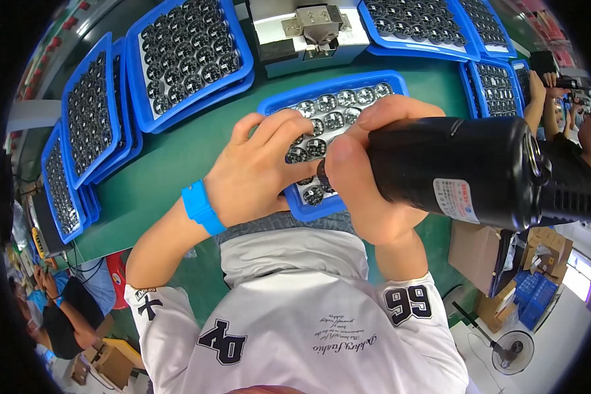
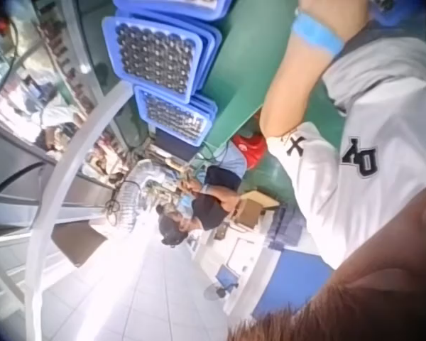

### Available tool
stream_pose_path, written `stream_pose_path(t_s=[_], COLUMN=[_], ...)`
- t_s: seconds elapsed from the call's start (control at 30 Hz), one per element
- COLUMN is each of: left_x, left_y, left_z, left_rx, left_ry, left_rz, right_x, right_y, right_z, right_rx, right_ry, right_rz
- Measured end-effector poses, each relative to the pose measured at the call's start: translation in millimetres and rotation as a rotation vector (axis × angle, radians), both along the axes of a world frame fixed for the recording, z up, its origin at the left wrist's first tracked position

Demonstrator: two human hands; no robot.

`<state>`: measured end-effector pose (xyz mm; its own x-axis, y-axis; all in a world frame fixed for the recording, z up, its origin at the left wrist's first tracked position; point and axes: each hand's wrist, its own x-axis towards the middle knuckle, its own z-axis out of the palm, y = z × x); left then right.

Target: The person fastens small electronic components into trays using an electric screwdriver to drive screws.

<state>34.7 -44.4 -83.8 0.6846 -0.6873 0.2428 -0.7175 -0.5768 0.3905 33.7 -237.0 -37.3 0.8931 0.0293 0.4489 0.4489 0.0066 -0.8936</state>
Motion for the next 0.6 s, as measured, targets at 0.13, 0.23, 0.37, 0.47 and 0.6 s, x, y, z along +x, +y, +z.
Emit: stream_pose_path(t_s=[0.13,0.23,0.37,0.47,0.6], left_x=[1,1,2,3,3], left_y=[1,1,1,1,1], left_z=[2,2,1,2,3], left_rx=[0.000,0.002,-0.013,-0.009,0.012], left_ry=[0.042,0.049,0.043,0.040,0.023], left_rz=[-0.009,-0.014,-0.019,-0.030,-0.038], right_x=[1,1,-5,-11,-14], right_y=[-3,-5,1,7,5], right_z=[-6,-6,-8,-8,-8], right_rx=[-0.050,-0.131,-0.076,-0.048,0.093], right_ry=[-0.034,-0.040,-0.016,-0.040,0.107], right_rz=[0.011,-0.018,-0.018,0.077,-0.002])
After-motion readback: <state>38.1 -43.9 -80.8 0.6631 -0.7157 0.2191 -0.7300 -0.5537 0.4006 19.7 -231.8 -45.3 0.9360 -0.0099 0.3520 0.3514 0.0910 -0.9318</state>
